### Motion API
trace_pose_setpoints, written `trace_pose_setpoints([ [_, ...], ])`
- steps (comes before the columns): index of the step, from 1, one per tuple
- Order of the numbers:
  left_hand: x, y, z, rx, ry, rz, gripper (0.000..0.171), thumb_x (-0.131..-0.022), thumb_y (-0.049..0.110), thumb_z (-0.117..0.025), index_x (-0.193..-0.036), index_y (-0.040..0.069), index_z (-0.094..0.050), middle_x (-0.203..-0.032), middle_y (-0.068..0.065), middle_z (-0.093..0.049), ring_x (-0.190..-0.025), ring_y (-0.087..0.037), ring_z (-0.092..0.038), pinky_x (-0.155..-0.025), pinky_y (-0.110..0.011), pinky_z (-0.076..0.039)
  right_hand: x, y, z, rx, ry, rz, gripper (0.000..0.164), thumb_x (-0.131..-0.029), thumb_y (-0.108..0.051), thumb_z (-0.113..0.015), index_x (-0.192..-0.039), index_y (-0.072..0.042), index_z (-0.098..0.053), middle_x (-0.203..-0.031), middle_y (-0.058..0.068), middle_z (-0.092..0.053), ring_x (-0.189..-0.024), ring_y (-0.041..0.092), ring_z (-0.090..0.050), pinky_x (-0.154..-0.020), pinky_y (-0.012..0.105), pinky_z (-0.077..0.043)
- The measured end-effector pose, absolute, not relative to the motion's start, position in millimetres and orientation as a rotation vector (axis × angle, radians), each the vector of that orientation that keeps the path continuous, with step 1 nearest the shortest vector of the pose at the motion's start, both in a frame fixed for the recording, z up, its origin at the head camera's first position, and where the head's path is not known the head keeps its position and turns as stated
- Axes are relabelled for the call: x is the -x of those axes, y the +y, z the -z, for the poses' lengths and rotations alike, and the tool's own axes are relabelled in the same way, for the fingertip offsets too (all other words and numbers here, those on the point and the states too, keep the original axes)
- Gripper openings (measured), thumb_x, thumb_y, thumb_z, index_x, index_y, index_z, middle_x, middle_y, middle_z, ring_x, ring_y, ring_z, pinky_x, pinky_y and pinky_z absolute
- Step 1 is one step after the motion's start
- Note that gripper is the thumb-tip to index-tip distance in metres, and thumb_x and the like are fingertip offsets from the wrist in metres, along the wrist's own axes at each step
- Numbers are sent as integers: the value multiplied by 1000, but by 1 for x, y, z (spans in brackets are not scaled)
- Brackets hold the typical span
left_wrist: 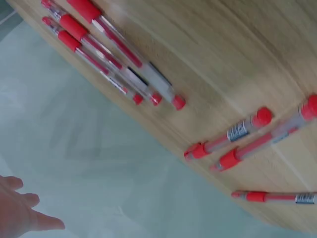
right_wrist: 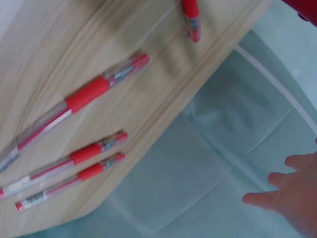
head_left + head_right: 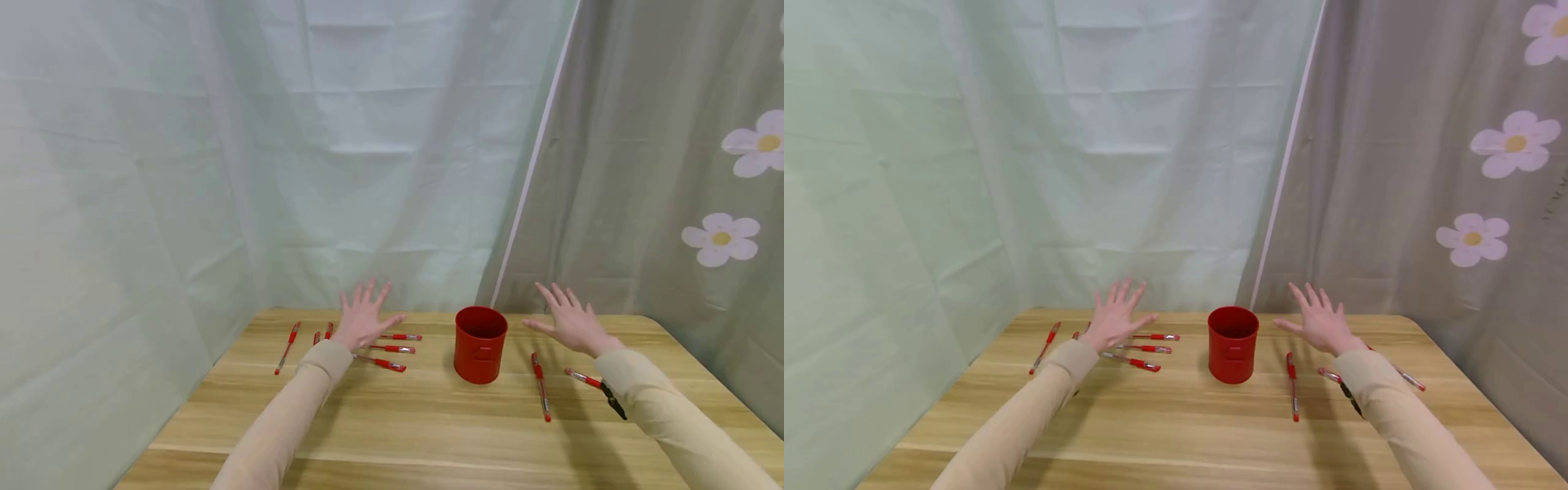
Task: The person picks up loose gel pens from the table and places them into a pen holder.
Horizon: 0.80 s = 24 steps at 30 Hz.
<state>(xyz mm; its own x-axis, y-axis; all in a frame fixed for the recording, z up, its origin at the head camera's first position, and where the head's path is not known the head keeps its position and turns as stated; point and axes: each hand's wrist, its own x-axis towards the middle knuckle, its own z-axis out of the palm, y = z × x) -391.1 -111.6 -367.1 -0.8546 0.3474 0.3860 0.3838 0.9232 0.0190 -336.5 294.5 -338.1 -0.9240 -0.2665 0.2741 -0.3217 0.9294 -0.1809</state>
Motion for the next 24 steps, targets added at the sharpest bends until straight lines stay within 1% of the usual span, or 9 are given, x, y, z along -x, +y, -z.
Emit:
trace_pose_setpoints([
  [1,390,-111,368,545,-2704,151,81,-82,70,-32,-145,23,-11,-146,-14,-5,-130,-39,-2,-91,-65,5,336,294,339,-453,-2834,-345,88,-85,-56,-50,-144,-6,-9,-140,32,-11,-121,55,-11,-85,72,-9],
  [4,386,-108,369,593,-2713,217,78,-84,65,-39,-145,23,-14,-146,-15,-10,-130,-40,-6,-92,-65,3,334,289,341,-489,-2810,-444,88,-85,-54,-52,-144,-5,-8,-141,31,-13,-122,52,-15,-89,68,-15],
  [7,382,-104,369,645,-2728,266,77,-85,63,-38,-145,22,-16,-146,-16,-14,-130,-40,-11,-94,-63,-4,331,284,345,-511,-2790,-590,90,-85,-53,-53,-145,-6,-5,-142,28,-13,-124,48,-18,-91,64,-20],
  [9,380,-101,370,681,-2732,301,76,-85,64,-37,-145,20,-19,-145,-16,-17,-129,-39,-14,-95,-62,-8,330,280,348,-511,-2783,-708,92,-84,-53,-54,-145,-8,-2,-143,26,-11,-124,47,-18,-90,63,-22],
  [12,377,-98,370,731,-2728,311,79,-85,67,-34,-144,17,-22,-143,-17,-22,-128,-37,-19,-95,-60,-15,330,275,355,-516,-2771,-876,93,-84,-51,-55,-145,-10,1,-145,23,-7,-125,47,-17,-89,64,-22],
  [14,375,-97,370,772,-2719,318,80,-83,67,-35,-142,14,-27,-141,-17,-26,-127,-36,-23,-94,-58,-21,329,270,360,-521,-2755,-989,93,-84,-50,-57,-145,-11,2,-146,22,-6,-126,46,-15,-89,65,-20],
  [18,370,-94,371,847,-2714,307,82,-82,69,-37,-139,11,-33,-136,-14,-34,-122,-31,-31,-92,-51,-31,330,259,369,-543,-2705,-1168,94,-83,-44,-62,-145,-10,0,-145,23,-9,-127,45,-14,-89,66,-20],
  [22,366,-94,371,887,-2724,330,81,-82,69,-37,-139,12,-34,-135,-13,-35,-120,-30,-34,-92,-48,-32,330,250,376,-549,-2672,-1258,94,-82,-39,-65,-144,-7,-3,-142,26,-14,-125,45,-18,-88,65,-23],
  [24,366,-94,371,899,-2730,349,81,-82,69,-38,-139,12,-33,-135,-13,-34,-120,-30,-34,-93,-48,-32,330,246,379,-546,-2663,-1297,94,-82,-38,-66,-144,-6,-4,-142,27,-15,-125,44,-17,-89,64,-25],
])
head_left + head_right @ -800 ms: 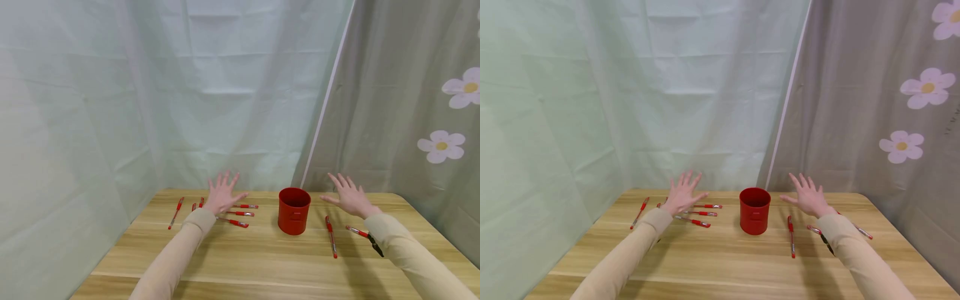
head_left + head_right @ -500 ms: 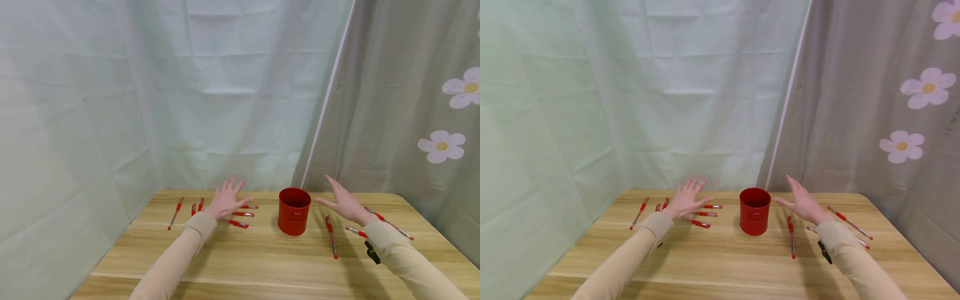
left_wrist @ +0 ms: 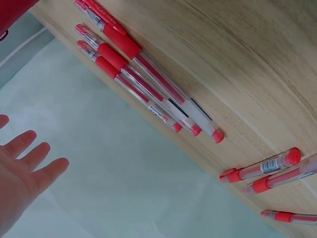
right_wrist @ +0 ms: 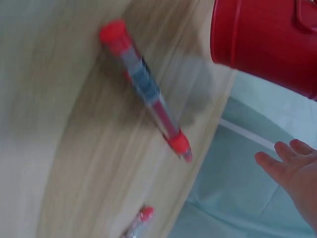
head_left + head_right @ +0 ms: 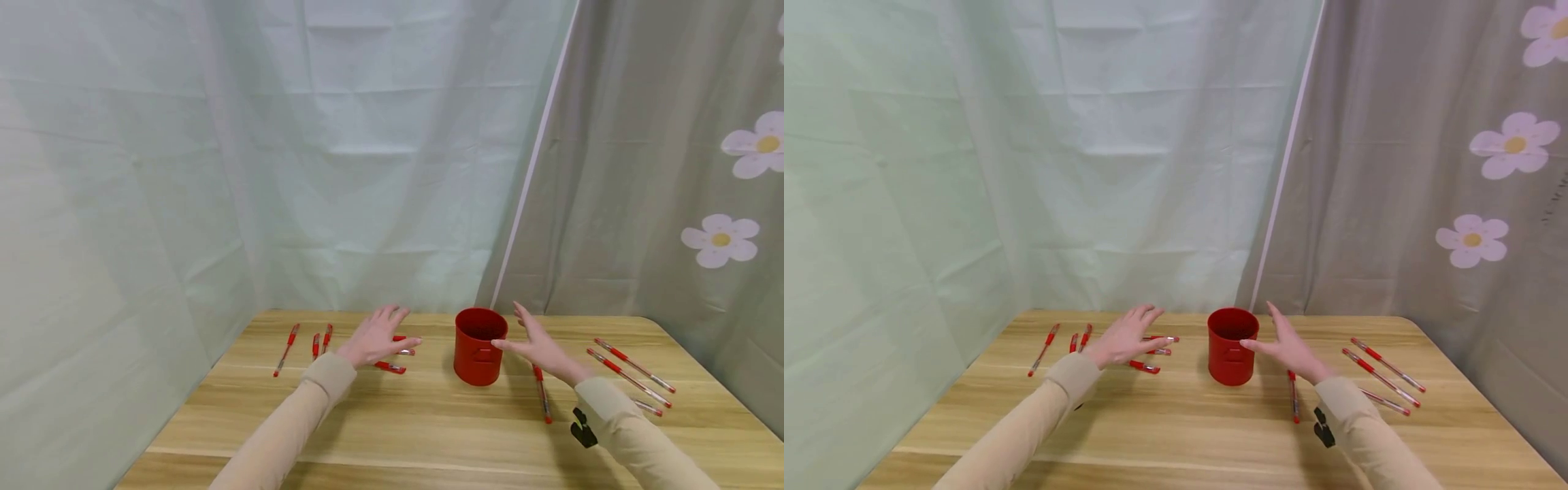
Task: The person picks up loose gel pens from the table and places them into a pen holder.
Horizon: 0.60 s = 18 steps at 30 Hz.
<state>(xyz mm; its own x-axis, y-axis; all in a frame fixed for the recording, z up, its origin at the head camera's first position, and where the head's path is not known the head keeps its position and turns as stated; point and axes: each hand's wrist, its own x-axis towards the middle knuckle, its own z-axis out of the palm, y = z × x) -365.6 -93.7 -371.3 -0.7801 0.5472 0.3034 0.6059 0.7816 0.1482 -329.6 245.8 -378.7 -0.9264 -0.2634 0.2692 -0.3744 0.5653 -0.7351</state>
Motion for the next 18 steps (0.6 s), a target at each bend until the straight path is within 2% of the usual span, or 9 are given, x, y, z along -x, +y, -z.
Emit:
trace_pose_setpoints([
  [10,360,-103,374,916,-2792,381,80,-82,65,-43,-141,12,-30,-135,-13,-33,-120,-30,-34,-95,-46,-29,332,231,388,-549,-2634,-1490,94,-80,-31,-69,-143,-4,-5,-142,24,-15,-126,43,-17,-91,61,-24],
  [15,357,-107,375,943,-2848,342,82,-81,66,-43,-141,12,-29,-135,-12,-34,-119,-29,-35,-91,-43,-36,333,226,390,-520,-2629,-1526,91,-81,-31,-68,-143,-3,-7,-143,24,-15,-127,42,-16,-92,61,-23],
  [18,356,-107,375,971,-2868,335,81,-81,65,-45,-140,11,-31,-134,-13,-33,-118,-29,-36,-87,-42,-40,334,223,391,-517,-2589,-1567,89,-80,-30,-69,-142,-3,-11,-140,22,-21,-125,41,-19,-92,60,-24],
])
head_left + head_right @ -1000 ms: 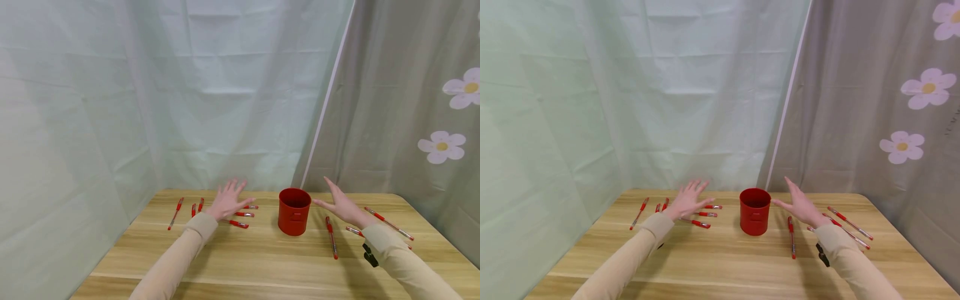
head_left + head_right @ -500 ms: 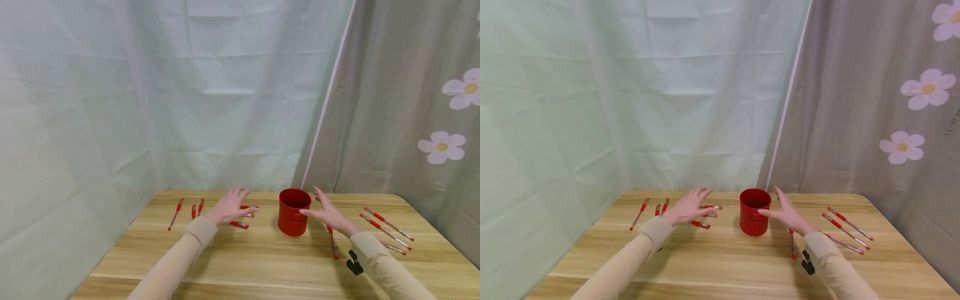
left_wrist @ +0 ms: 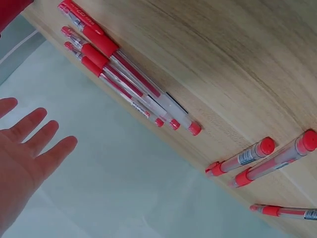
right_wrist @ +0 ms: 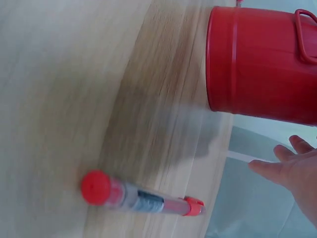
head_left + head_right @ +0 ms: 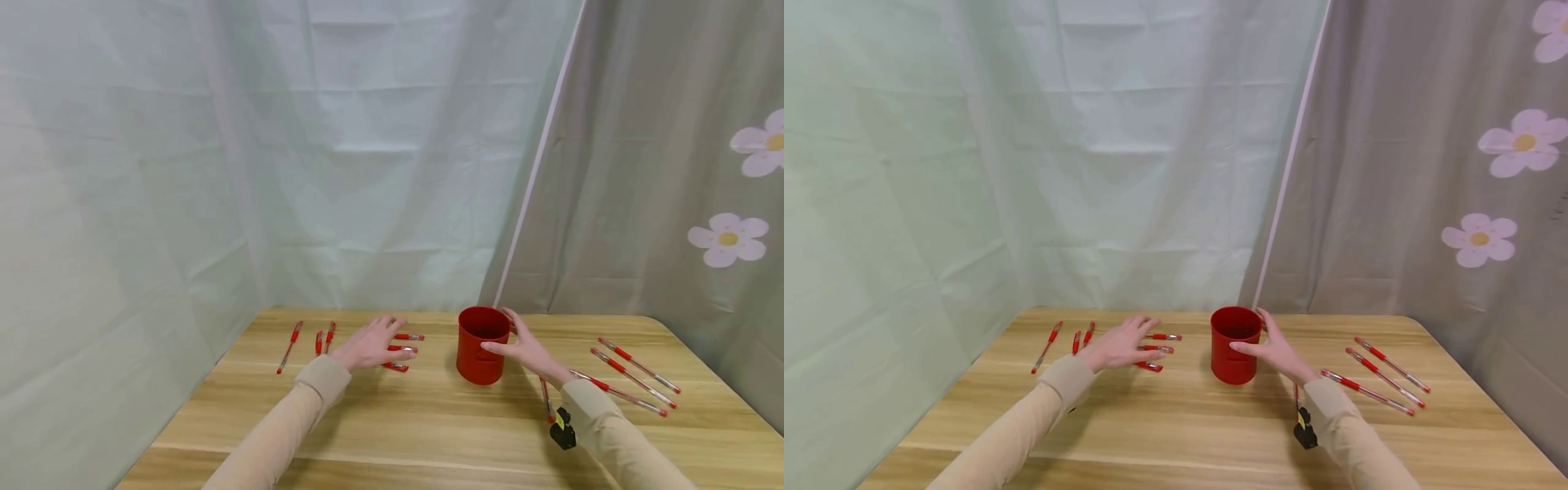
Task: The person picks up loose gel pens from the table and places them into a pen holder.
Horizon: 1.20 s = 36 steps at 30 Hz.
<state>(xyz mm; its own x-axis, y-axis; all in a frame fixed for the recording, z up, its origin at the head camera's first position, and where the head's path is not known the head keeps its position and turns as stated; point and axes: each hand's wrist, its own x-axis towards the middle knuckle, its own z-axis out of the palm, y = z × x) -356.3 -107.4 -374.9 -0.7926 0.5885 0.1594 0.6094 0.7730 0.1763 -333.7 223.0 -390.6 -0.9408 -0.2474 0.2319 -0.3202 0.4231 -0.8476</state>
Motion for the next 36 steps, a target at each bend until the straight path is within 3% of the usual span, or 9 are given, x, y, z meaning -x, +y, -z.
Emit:
trace_pose_setpoints([
  [8,355,-109,379,951,-2954,287,82,-79,66,-48,-138,12,-35,-135,-11,-34,-118,-26,-35,-87,-41,-39,337,216,394,-548,-2490,-1709,81,-78,-22,-72,-138,-5,-21,-132,16,-34,-117,32,-33,-91,53,-31],
  [18,356,-113,386,1057,-2988,88,64,-80,50,-63,-130,14,-48,-127,-10,-41,-112,-28,-41,-85,-41,-41,317,205,373,-521,-2462,-1822,74,-80,-14,-69,-135,4,-22,-129,22,-34,-114,36,-34,-90,49,-34],
  [26,357,-113,387,1174,-2943,30,57,-82,30,-68,-133,21,-45,-118,-10,-46,-104,-26,-46,-82,-38,-43,334,212,390,-554,-2441,-1837,75,-79,-17,-70,-135,-2,-23,-131,18,-34,-115,33,-35,-90,48,-34],
  [30,360,-113,386,1232,-2903,7,56,-81,21,-69,-133,19,-46,-114,-10,-49,-100,-24,-48,-79,-35,-44,341,215,398,-564,-2434,-1834,74,-79,-19,-71,-135,-5,-24,-130,16,-36,-115,32,-36,-91,47,-34],
  [36,366,-112,390,1274,-2888,8,50,-80,20,-71,-127,16,-53,-113,-7,-52,-98,-22,-51,-78,-31,-45,340,214,399,-570,-2440,-1837,74,-77,-19,-73,-134,-5,-27,-128,16,-40,-115,31,-37,-91,47,-32],
])
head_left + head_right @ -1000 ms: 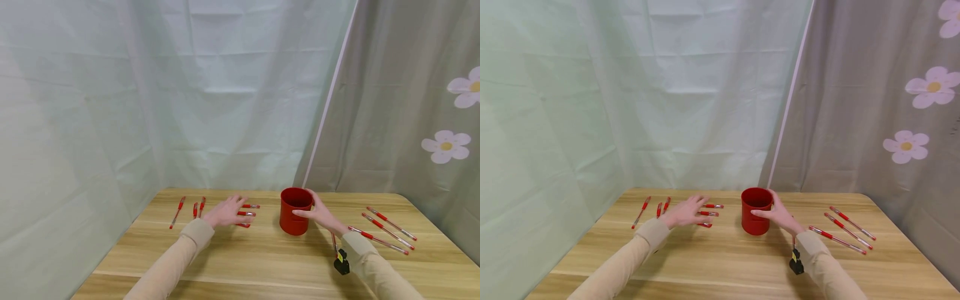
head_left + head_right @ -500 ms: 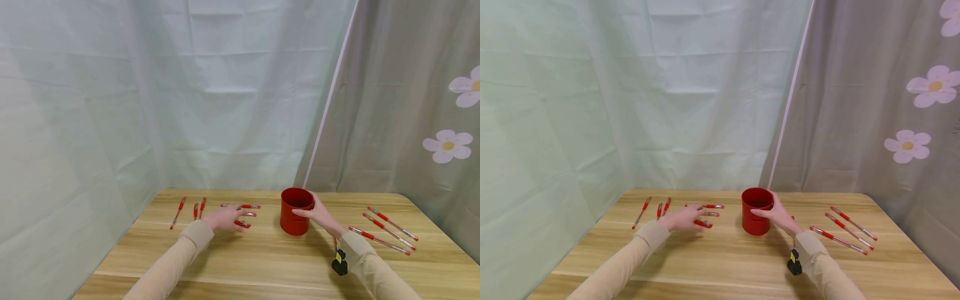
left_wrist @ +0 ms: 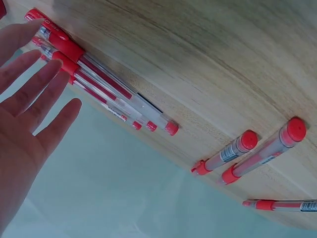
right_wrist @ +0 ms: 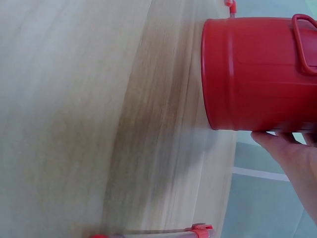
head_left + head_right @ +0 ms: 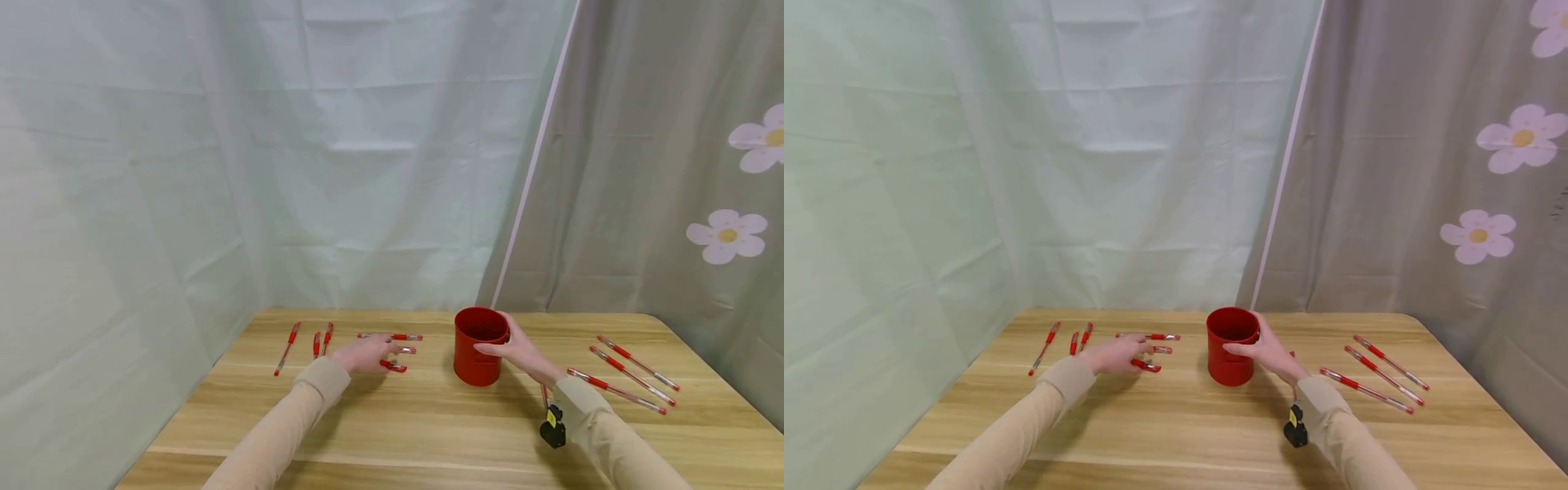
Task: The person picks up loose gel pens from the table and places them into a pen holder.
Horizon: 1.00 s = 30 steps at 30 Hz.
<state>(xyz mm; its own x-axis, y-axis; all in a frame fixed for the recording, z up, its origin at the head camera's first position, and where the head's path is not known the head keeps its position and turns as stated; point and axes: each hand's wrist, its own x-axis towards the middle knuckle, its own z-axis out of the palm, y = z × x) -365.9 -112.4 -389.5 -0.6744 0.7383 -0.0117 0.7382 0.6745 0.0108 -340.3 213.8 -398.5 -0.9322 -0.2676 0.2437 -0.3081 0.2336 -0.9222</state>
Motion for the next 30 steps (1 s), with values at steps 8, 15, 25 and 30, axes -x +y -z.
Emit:
trace_pose_setpoints([
  [8,366,-109,389,-1204,2875,8,26,-78,19,-73,-102,14,-66,-102,0,-58,-91,-15,-52,-73,-25,-45,336,209,394,-620,-2459,-1858,72,-77,-18,-73,-134,-8,-31,-126,12,-43,-114,29,-40,-90,45,-34],
  [15,369,-108,394,-1239,2897,92,16,-76,18,-75,-89,16,-66,-86,3,-58,-80,-12,-54,-66,-23,-46,333,209,397,-614,-2463,-1849,72,-75,-18,-75,-133,-9,-34,-126,10,-45,-113,27,-42,-91,45,-34],
  [25,370,-108,401,-1391,2865,104,8,-78,14,-72,-79,14,-64,-76,6,-59,-72,-11,-52,-66,-21,-44,327,208,400,-566,-2492,-1844,73,-75,-20,-75,-134,-9,-32,-127,10,-44,-115,27,-40,-92,47,-33],
  [30,371,-104,403,-1415,2856,57,8,-78,11,-71,-76,13,-63,-72,7,-58,-68,-10,-51,-64,-20,-43,325,209,401,-556,-2485,-1842,73,-76,-20,-75,-134,-10,-32,-127,10,-44,-115,28,-39,-91,48,-33],
])
